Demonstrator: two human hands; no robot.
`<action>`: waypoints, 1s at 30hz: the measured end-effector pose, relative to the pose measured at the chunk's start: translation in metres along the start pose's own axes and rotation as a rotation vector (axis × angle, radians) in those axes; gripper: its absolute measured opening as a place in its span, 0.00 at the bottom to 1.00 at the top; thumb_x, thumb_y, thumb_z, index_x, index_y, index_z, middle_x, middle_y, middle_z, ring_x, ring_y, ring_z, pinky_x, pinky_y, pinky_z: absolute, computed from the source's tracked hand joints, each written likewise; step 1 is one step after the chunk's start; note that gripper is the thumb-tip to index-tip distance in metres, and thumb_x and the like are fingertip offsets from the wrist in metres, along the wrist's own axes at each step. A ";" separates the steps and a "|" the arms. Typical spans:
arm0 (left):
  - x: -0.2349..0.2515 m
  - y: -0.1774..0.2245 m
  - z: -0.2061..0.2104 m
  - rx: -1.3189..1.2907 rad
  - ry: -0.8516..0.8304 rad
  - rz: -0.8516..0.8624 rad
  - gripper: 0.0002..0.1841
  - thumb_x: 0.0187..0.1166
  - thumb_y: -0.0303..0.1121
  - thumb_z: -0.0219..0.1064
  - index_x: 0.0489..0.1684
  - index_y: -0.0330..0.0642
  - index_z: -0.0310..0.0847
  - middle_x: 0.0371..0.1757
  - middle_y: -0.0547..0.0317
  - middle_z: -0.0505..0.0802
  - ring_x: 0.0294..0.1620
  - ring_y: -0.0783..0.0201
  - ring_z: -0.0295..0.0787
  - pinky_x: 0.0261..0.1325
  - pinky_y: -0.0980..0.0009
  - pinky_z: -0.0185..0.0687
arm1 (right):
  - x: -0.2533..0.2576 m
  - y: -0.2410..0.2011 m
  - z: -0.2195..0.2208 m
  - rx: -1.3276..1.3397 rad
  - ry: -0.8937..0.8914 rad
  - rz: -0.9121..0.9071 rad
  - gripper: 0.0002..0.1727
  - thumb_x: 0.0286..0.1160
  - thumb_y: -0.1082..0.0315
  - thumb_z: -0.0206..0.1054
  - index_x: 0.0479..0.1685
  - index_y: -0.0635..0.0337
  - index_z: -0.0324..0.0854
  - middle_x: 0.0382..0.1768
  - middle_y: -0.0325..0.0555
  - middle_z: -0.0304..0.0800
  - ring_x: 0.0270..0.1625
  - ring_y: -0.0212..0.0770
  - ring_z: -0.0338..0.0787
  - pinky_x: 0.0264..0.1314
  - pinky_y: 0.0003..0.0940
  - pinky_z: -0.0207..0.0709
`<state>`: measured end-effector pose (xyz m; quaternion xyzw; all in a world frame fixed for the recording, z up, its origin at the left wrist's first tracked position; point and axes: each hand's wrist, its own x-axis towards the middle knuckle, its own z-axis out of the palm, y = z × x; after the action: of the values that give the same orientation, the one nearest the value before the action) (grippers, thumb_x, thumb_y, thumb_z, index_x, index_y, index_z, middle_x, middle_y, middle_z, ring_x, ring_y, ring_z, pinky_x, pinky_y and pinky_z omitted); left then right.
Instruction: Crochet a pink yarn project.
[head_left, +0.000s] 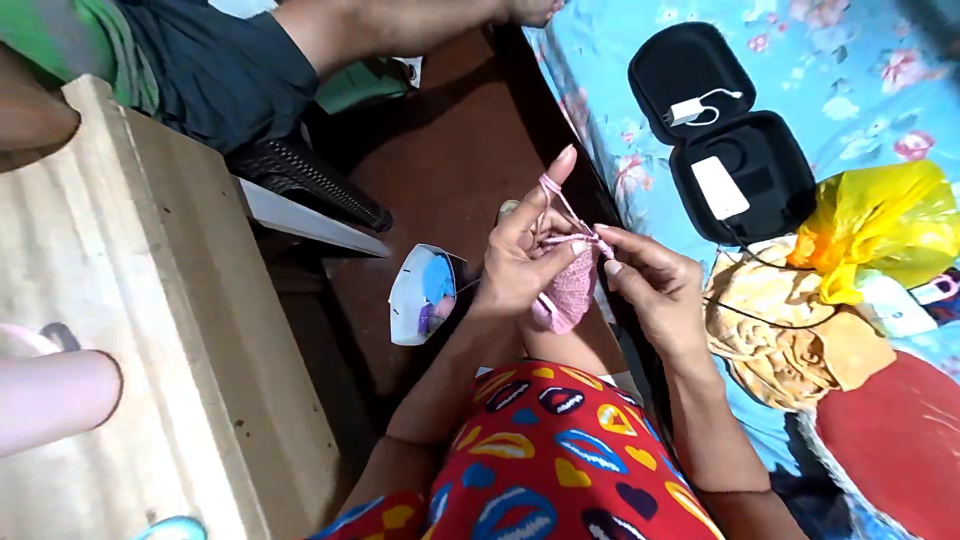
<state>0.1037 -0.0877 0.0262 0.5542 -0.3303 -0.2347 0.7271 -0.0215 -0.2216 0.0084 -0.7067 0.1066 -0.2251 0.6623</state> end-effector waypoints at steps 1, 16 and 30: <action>0.002 -0.003 0.004 0.012 0.031 0.032 0.44 0.67 0.09 0.67 0.89 0.29 0.53 0.41 0.62 0.94 0.38 0.74 0.91 0.46 0.77 0.89 | -0.002 0.000 0.002 -0.098 0.029 -0.039 0.20 0.77 0.81 0.60 0.66 0.68 0.84 0.46 0.41 0.93 0.34 0.20 0.85 0.38 0.16 0.81; -0.018 -0.006 0.030 0.159 0.223 0.219 0.34 0.69 0.14 0.67 0.81 0.42 0.71 0.44 0.66 0.92 0.40 0.77 0.88 0.44 0.81 0.86 | -0.010 0.001 0.006 0.339 0.110 0.065 0.15 0.69 0.81 0.70 0.52 0.54 0.83 0.30 0.32 0.90 0.24 0.20 0.83 0.28 0.14 0.77; -0.002 0.001 0.006 -0.246 0.123 -0.058 0.33 0.63 0.09 0.61 0.76 0.29 0.75 0.30 0.67 0.93 0.31 0.74 0.89 0.43 0.75 0.88 | -0.019 0.018 0.000 -0.547 0.232 -0.515 0.08 0.76 0.76 0.66 0.44 0.70 0.91 0.27 0.50 0.84 0.29 0.35 0.82 0.32 0.24 0.76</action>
<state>0.0979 -0.0904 0.0278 0.4834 -0.2376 -0.2599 0.8014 -0.0358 -0.2152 -0.0123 -0.8305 0.0561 -0.4255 0.3550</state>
